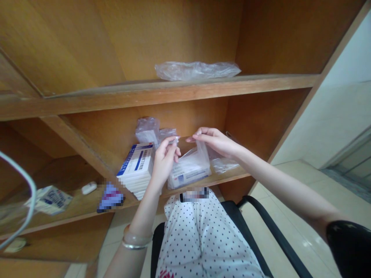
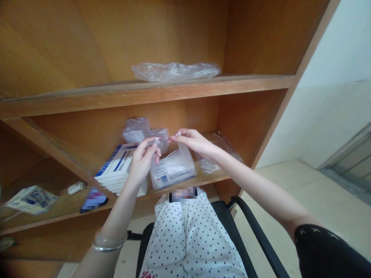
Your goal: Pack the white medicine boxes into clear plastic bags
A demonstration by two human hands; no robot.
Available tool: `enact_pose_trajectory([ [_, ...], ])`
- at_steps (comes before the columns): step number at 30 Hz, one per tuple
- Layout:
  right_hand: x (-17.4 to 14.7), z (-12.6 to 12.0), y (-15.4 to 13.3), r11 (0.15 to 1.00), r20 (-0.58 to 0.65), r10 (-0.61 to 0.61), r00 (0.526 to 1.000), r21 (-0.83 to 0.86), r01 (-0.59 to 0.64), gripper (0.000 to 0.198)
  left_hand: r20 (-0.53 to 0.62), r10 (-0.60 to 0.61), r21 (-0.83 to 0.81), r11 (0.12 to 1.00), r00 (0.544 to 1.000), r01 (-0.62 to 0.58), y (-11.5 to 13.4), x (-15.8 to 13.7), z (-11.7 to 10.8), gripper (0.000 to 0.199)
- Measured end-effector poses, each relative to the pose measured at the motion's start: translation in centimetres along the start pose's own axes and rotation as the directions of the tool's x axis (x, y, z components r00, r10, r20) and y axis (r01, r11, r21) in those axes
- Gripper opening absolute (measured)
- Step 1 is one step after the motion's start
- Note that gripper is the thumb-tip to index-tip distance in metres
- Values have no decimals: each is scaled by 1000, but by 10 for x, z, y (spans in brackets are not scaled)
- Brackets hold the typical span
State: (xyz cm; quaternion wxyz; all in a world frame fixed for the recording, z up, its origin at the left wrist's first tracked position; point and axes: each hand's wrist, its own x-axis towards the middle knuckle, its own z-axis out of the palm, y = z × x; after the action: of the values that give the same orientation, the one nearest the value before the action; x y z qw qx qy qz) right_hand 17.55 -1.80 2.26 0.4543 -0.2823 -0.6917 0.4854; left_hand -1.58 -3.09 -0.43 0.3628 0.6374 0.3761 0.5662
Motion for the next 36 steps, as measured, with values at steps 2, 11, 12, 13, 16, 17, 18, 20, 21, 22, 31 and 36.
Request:
enact_pose_trajectory([
  [2, 7, 4, 5, 991, -32, 62, 998, 124, -57, 20, 21, -4, -9, 1000, 1000, 4, 4, 1, 2, 24],
  [11, 12, 29, 25, 999, 246, 44, 968, -2, -45, 24, 152, -36, 92, 996, 988, 22, -3, -2, -3, 28],
  [12, 12, 29, 28, 998, 245, 51, 968, 30, -60, 23, 180, -46, 99, 995, 983, 29, -4, -3, -4, 29],
  [13, 13, 29, 31, 995, 259, 64, 964, 61, -82, 22, 205, -57, 105, 994, 977, 36, -6, -4, -4, 29],
  [16, 15, 31, 39, 979, 315, 109, 943, 132, -158, 24, 239, -56, 146, 989, 969, 21, -7, -8, -3, 29],
  [17, 16, 33, 41, 971, 304, 127, 944, 154, -181, 27, 242, -48, 171, 985, 969, 6, -7, -9, -2, 29],
  [18, 17, 35, 44, 963, 270, 149, 951, 177, -201, 28, 235, -36, 194, 981, 971, -10, -7, -9, -1, 30],
  [20, 21, 38, 47, 943, 160, 197, 967, 239, -232, 25, 196, -18, 198, 980, 980, -21, -9, -10, 2, 35],
  [21, 22, 38, 48, 932, 115, 216, 970, 273, -240, 22, 166, -19, 171, 985, 986, -10, -10, -10, 2, 40],
  [22, 23, 38, 48, 923, 98, 224, 970, 299, -243, 21, 134, -26, 128, 992, 991, 9, -13, -9, 1, 45],
  [31, 10, 25, 27, 733, 213, -39, 976, -658, 173, 29, -57, -197, -137, 973, 979, 188, -28, 1, -12, 33],
  [36, 5, 35, 32, 264, 152, -215, 965, -942, 207, 28, -61, -267, -128, 958, 962, 258, -28, 0, -9, 33],
])
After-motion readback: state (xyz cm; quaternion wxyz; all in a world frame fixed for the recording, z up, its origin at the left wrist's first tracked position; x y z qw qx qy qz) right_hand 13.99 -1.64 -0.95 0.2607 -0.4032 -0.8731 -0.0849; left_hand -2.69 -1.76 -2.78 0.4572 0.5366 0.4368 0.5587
